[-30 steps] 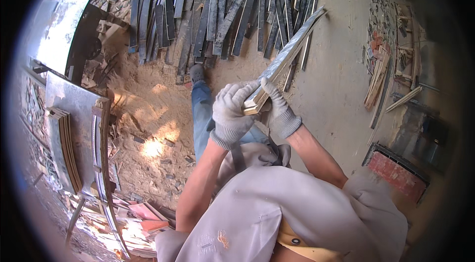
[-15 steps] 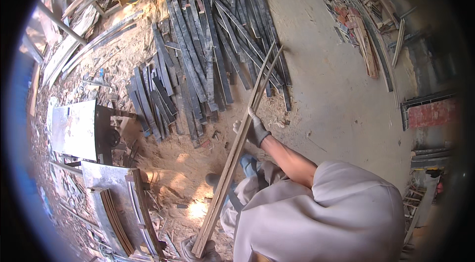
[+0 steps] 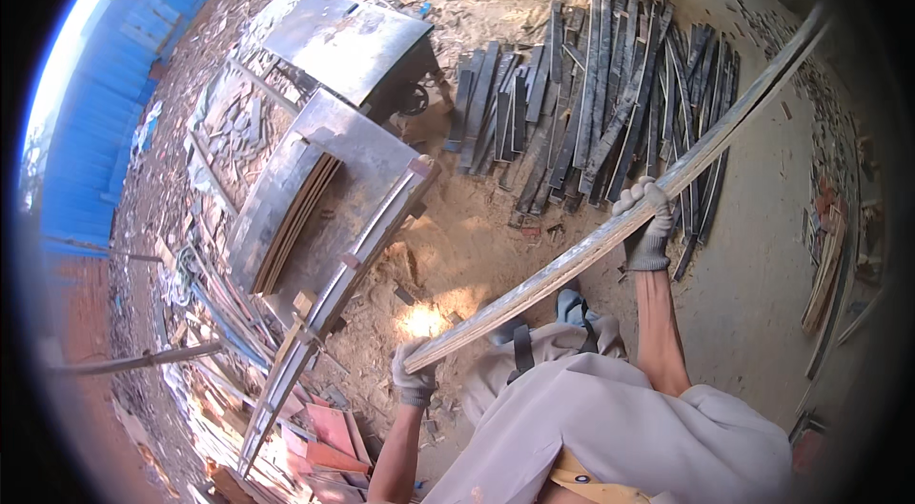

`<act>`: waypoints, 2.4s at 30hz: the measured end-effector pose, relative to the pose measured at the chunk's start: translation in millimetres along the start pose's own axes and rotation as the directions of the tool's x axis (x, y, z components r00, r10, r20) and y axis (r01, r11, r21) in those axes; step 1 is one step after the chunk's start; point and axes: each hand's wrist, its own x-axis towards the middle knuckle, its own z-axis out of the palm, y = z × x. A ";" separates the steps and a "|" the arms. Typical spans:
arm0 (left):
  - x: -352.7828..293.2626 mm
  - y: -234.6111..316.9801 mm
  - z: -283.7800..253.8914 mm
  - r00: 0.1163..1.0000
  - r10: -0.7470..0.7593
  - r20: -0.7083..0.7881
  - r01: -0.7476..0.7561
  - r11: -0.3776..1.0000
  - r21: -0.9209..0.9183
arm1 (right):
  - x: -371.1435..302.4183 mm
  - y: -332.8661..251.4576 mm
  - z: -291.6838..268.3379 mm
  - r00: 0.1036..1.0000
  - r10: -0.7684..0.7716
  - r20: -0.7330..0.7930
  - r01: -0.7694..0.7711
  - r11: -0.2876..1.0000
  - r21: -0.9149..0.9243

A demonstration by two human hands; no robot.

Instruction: The person repeatedly picks up wooden planks from the floor, places them on a table saw, and cuts them into smaller pieces. After each cut, the person removes the cut pieces and places them on the floor. The process is repeated multiple times with different planks.

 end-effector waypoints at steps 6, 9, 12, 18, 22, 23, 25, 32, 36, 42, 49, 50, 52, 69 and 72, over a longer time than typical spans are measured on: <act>80.5 24.2 21.5 0.962 -0.053 0.267 -0.020 0.965 0.263 | 19.7 -42.7 121.1 0.878 -0.013 0.478 0.107 0.980 -0.170; 150.1 119.3 7.9 0.997 0.064 0.049 -0.056 0.987 -0.152 | 35.1 -32.4 139.1 0.828 0.046 0.558 0.327 0.769 -0.549; 221.1 229.0 2.8 0.934 0.330 -0.135 -0.355 0.826 -0.437 | 36.0 -1.8 123.3 0.674 -0.141 0.725 0.718 0.357 -0.598; 284.3 328.1 -21.8 0.824 0.219 -0.522 -0.551 0.521 -0.651 | 45.7 89.3 111.8 0.591 0.108 0.799 0.802 -0.177 -0.570; 292.7 267.7 -27.8 0.752 -0.417 -0.510 -0.374 0.367 -0.852 | 58.9 112.9 116.7 0.287 0.280 0.916 0.950 0.037 -0.309; 291.7 246.4 -18.7 0.607 -0.609 -0.511 -0.326 0.396 -0.859 | 66.1 117.7 118.0 0.186 0.324 0.927 0.968 0.102 -0.230; 284.2 197.7 2.8 0.362 -0.885 -0.294 -0.161 0.251 -0.954 | 76.2 124.8 113.9 0.081 0.404 0.911 0.989 0.082 -0.125; 285.0 61.5 45.0 0.057 -0.992 -0.111 -0.222 0.095 -0.970 | 174.8 147.9 124.8 -0.163 0.642 0.749 0.985 0.147 0.087; 294.6 8.3 23.2 0.011 -1.000 0.008 -0.272 -0.011 -0.962 | 274.9 117.8 158.4 -0.110 0.648 0.754 0.987 -0.021 0.162; 299.5 -67.7 1.5 0.049 -0.997 0.066 -0.244 -0.076 -0.967 | 334.6 187.9 199.8 -0.083 0.764 0.640 0.982 -0.047 0.182; 248.0 -135.3 -74.0 0.095 -0.991 0.091 0.117 -0.079 -0.990 | 248.7 343.0 210.4 -0.038 0.890 0.454 0.998 0.008 0.067; 243.8 -125.1 -73.9 0.151 -0.976 0.154 0.374 -0.088 -0.923 | 236.7 359.2 210.1 -0.007 0.922 0.388 0.998 -0.016 0.055; 256.3 -96.6 -50.5 0.246 -0.965 -0.085 0.788 0.251 -0.562 | 213.1 386.7 209.9 0.033 0.953 0.302 0.998 -0.049 0.046; 371.4 -112.9 -2.6 0.944 -0.301 0.137 0.163 0.784 0.599 | 225.9 406.5 101.8 0.845 0.484 0.228 0.428 -0.356 -0.830; 362.1 -109.4 -11.1 0.936 -0.311 0.165 0.151 0.777 0.611 | 225.0 419.2 78.2 0.839 0.537 0.086 0.309 -0.340 -0.888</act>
